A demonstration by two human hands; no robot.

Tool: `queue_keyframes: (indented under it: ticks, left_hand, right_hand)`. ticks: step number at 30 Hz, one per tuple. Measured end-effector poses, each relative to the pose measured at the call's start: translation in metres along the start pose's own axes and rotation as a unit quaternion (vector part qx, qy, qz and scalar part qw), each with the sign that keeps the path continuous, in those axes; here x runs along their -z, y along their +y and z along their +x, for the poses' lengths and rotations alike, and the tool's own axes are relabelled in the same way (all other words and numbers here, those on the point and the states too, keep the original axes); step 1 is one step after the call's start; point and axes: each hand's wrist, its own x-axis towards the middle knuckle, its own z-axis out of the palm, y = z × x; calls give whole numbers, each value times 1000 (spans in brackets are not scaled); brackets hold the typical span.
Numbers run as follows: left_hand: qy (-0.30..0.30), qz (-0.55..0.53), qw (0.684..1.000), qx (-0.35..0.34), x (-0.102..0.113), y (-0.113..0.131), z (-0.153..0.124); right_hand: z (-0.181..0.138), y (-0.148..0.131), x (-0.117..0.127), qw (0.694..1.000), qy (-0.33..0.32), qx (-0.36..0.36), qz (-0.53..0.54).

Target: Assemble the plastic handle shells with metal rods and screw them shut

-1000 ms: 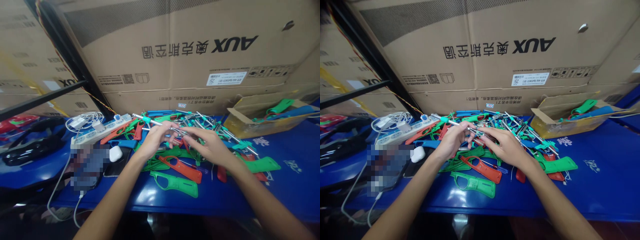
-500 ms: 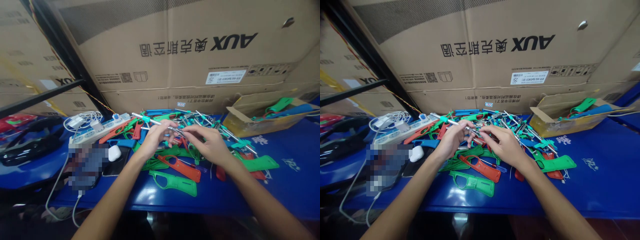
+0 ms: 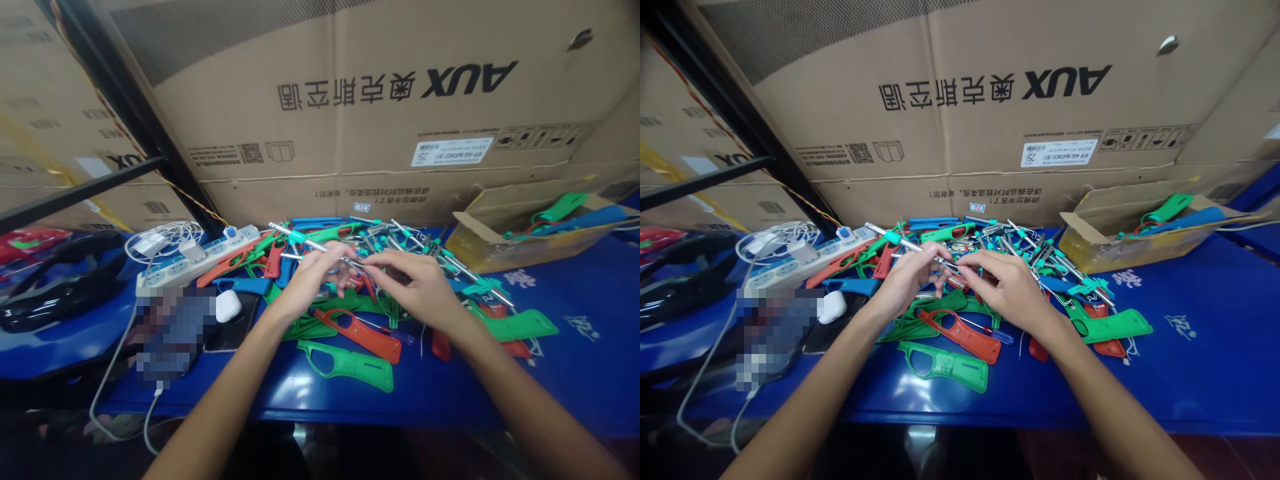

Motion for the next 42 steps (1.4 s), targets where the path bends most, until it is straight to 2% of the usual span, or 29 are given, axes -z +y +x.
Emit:
queue_keyframes:
  ticks: [10, 22, 26, 37, 42]
  left_hand:
    - [-8, 25, 1000, 10, -2, -4, 2]
    - [32, 84, 996, 8, -5, 0, 0]
    - [28, 88, 996, 14, -6, -1, 0]
    - [24, 66, 998, 3, -5, -1, 0]
    - [1, 88, 996, 7, -7, 1, -1]
  right_hand:
    - [1, -5, -7, 991, -18, -90, 96]
    - [-2, -3, -14, 999, -14, -33, -15]
    - [-3, -2, -14, 998, -15, -20, -50]
    - [0, -2, -12, 999, -8, -31, 4]
    - [1, -4, -12, 998, 1, -48, 42]
